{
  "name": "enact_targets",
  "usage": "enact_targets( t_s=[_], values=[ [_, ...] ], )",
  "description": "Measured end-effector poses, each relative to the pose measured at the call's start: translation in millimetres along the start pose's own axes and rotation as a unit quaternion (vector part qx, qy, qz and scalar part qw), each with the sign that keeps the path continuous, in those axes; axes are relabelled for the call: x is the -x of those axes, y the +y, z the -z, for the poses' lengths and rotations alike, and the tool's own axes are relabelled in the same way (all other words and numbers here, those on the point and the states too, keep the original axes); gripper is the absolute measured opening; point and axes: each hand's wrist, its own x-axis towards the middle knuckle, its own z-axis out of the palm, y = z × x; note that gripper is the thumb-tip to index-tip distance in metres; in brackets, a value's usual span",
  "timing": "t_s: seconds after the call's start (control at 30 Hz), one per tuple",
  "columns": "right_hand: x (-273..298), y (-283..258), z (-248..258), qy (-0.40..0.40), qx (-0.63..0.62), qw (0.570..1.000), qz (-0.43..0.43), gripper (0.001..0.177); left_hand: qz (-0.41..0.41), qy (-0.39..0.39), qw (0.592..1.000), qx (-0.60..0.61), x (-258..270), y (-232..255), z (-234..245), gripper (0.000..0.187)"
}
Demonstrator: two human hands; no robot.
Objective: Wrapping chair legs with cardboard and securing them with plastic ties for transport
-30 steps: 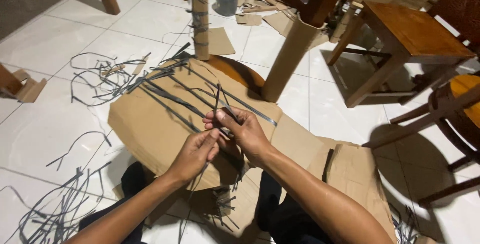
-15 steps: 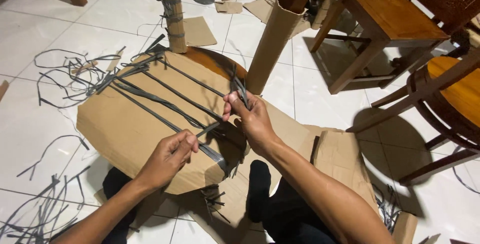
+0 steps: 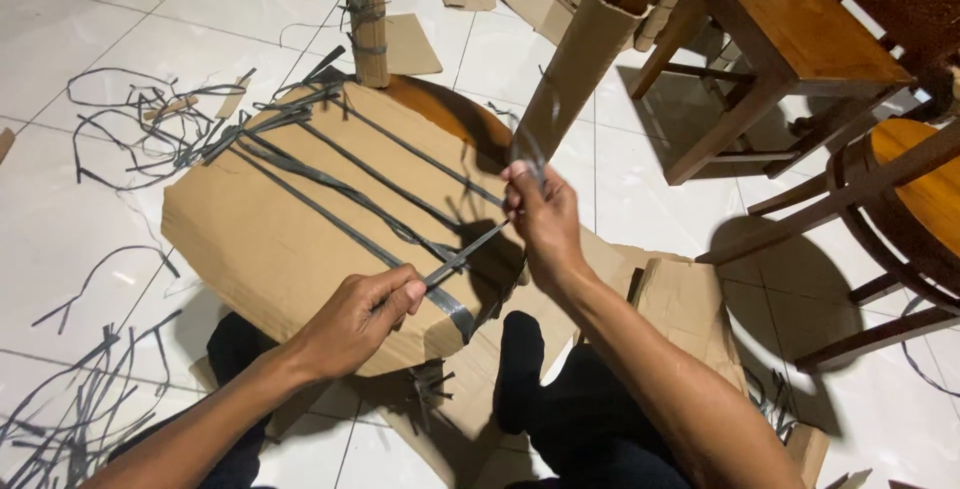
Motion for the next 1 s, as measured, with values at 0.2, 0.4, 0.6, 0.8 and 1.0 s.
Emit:
enact_targets(
  t_s=[0.2,0.4,0.6,0.8,1.0],
  values=[
    [-20,-18,32,0.113,-0.035,0.993,0.027,0.017,0.011,0.041,0.999,-0.011,7,9,3,0.029],
    [-24,-43,80,0.219,-0.108,0.968,0.054,0.013,0.015,0.142,0.99,-0.012,12,7,0,0.035],
    [-33,-49,145,0.298,-0.153,0.939,0.08,0.02,-0.163,0.205,0.953,-0.151,-42,35,-17,0.022],
    [-59,-22,151,0.282,-0.087,0.955,0.025,0.014,-0.282,0.237,0.925,-0.087,-206,46,-34,0.055],
    [-109,-37,123,0.256,0.059,0.961,0.091,0.016,-0.208,0.165,0.962,0.069,-316,38,-41,0.065]
  ],
)
